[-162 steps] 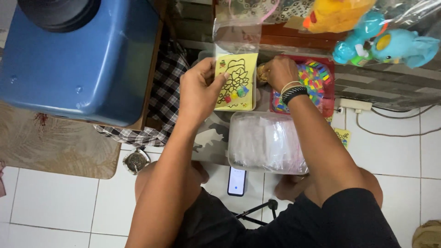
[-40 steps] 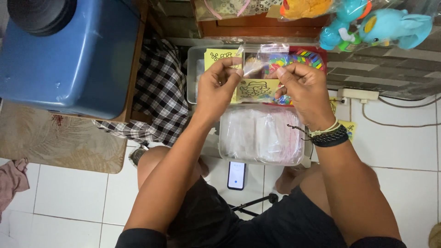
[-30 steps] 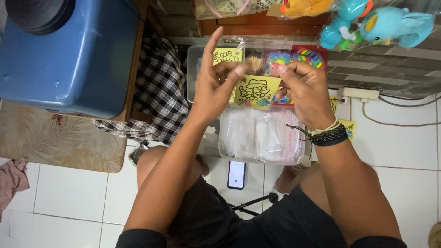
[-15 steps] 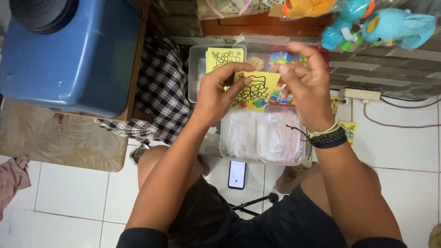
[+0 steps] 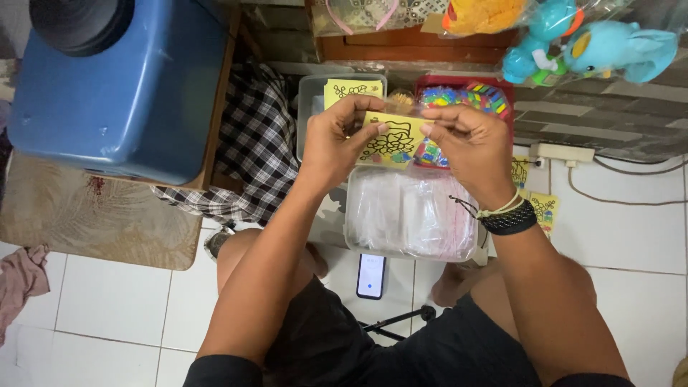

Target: The person places cartoon-themed stickers and colored bands into small plastic bags, sealing each bag by hand.

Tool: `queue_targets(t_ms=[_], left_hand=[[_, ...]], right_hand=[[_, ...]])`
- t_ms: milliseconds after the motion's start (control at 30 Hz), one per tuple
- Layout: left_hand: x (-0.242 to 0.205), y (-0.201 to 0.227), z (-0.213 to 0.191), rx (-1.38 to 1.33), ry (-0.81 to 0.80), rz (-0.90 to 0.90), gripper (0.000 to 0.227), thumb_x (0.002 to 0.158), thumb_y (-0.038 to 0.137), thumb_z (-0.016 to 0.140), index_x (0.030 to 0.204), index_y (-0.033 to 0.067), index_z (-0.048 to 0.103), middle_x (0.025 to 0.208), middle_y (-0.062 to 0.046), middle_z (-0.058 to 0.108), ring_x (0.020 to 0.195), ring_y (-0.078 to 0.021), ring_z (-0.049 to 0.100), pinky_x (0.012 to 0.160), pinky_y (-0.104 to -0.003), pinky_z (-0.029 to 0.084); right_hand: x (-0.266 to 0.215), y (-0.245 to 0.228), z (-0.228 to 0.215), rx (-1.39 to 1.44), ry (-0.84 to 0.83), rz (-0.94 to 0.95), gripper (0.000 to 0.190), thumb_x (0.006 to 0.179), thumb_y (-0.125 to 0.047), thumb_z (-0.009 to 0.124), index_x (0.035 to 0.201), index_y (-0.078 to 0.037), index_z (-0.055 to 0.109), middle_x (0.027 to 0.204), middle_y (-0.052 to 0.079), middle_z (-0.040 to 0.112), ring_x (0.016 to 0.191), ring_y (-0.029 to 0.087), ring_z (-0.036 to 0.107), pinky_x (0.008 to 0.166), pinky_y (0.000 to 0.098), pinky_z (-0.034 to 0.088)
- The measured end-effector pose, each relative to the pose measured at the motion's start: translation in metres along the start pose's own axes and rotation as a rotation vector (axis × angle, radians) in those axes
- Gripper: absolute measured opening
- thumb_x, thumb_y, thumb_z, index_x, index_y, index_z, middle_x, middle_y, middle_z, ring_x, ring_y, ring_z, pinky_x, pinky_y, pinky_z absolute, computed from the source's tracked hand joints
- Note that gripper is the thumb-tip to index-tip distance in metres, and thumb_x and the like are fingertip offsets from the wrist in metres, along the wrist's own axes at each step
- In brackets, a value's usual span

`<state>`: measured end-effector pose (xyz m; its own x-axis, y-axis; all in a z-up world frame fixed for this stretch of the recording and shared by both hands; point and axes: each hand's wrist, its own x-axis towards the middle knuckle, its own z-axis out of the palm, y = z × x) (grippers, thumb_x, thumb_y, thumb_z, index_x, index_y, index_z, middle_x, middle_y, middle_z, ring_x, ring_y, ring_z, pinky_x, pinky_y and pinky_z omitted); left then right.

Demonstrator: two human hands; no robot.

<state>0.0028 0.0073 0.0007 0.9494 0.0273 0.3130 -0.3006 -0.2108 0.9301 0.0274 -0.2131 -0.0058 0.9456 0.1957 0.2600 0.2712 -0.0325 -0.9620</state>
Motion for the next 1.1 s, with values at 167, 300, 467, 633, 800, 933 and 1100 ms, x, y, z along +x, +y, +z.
queue_targets(t_ms=[167, 300, 467, 633, 800, 933, 1100], left_hand=[[-0.002, 0.001, -0.008, 0.119, -0.020, -0.015, 0.018, 0.091, 0.012, 0.081, 0.108, 0.0167, 0.077, 0.079, -0.006, 0.078, 0.066, -0.0090, 0.064, 0.065, -0.030, 0.055], [-0.001, 0.003, -0.009, 0.115, -0.009, -0.036, 0.013, 0.091, 0.012, 0.081, 0.103, 0.0158, 0.079, 0.087, -0.008, 0.080, 0.086, -0.0163, 0.076, 0.072, -0.028, 0.062], [0.004, 0.013, -0.013, 0.244, -0.047, 0.050, 0.004, 0.091, 0.010, 0.081, 0.095, 0.0084, 0.079, 0.131, -0.017, 0.066, 0.119, -0.0487, 0.064, 0.099, -0.059, 0.051], [0.000, 0.000, -0.014, 0.200, -0.133, -0.108, 0.009, 0.092, 0.012, 0.078, 0.101, 0.0121, 0.079, 0.093, -0.009, 0.079, 0.091, -0.0261, 0.074, 0.082, -0.040, 0.057], [0.000, -0.002, -0.012, 0.148, -0.132, -0.108, 0.015, 0.090, 0.008, 0.079, 0.105, 0.0092, 0.078, 0.074, -0.010, 0.075, 0.070, -0.0140, 0.069, 0.067, -0.031, 0.057], [0.004, 0.002, -0.014, 0.050, -0.096, -0.177, 0.018, 0.091, 0.009, 0.079, 0.109, 0.0096, 0.077, 0.072, -0.006, 0.072, 0.070, -0.0070, 0.061, 0.067, -0.026, 0.056], [0.003, 0.008, -0.008, -0.002, -0.125, -0.216, 0.017, 0.092, 0.009, 0.080, 0.107, 0.0059, 0.075, 0.073, -0.008, 0.072, 0.069, -0.0095, 0.065, 0.069, -0.025, 0.058]], right_hand=[[-0.003, -0.001, -0.002, -0.123, -0.009, 0.011, 0.013, 0.097, -0.002, 0.079, 0.110, -0.002, 0.077, 0.076, 0.005, 0.069, 0.070, 0.000, 0.056, 0.056, 0.0161, 0.046], [0.001, -0.008, 0.000, -0.287, -0.036, -0.161, 0.012, 0.094, -0.007, 0.084, 0.104, -0.005, 0.078, 0.111, 0.014, 0.069, 0.095, 0.018, 0.060, 0.082, 0.0303, 0.046], [0.005, 0.006, 0.001, -0.196, -0.046, -0.090, 0.009, 0.097, -0.004, 0.080, 0.103, -0.003, 0.076, 0.106, 0.011, 0.072, 0.102, 0.013, 0.065, 0.090, 0.0302, 0.051], [0.000, 0.015, -0.009, -0.076, -0.043, 0.019, 0.009, 0.102, -0.001, 0.074, 0.110, 0.002, 0.071, 0.084, 0.005, 0.063, 0.082, 0.005, 0.055, 0.075, 0.0214, 0.050], [0.002, 0.004, -0.006, 0.006, -0.028, 0.053, 0.020, 0.100, 0.002, 0.073, 0.120, 0.000, 0.070, 0.085, 0.008, 0.069, 0.076, 0.007, 0.066, 0.073, 0.0208, 0.056], [0.003, 0.008, -0.008, 0.108, -0.057, 0.112, 0.021, 0.096, 0.000, 0.076, 0.116, 0.001, 0.069, 0.094, 0.007, 0.070, 0.083, 0.008, 0.067, 0.078, 0.0230, 0.058], [-0.001, 0.011, -0.017, 0.094, 0.007, 0.126, 0.018, 0.094, -0.003, 0.081, 0.109, 0.001, 0.071, 0.084, 0.003, 0.064, 0.079, 0.004, 0.062, 0.072, 0.0190, 0.055]])
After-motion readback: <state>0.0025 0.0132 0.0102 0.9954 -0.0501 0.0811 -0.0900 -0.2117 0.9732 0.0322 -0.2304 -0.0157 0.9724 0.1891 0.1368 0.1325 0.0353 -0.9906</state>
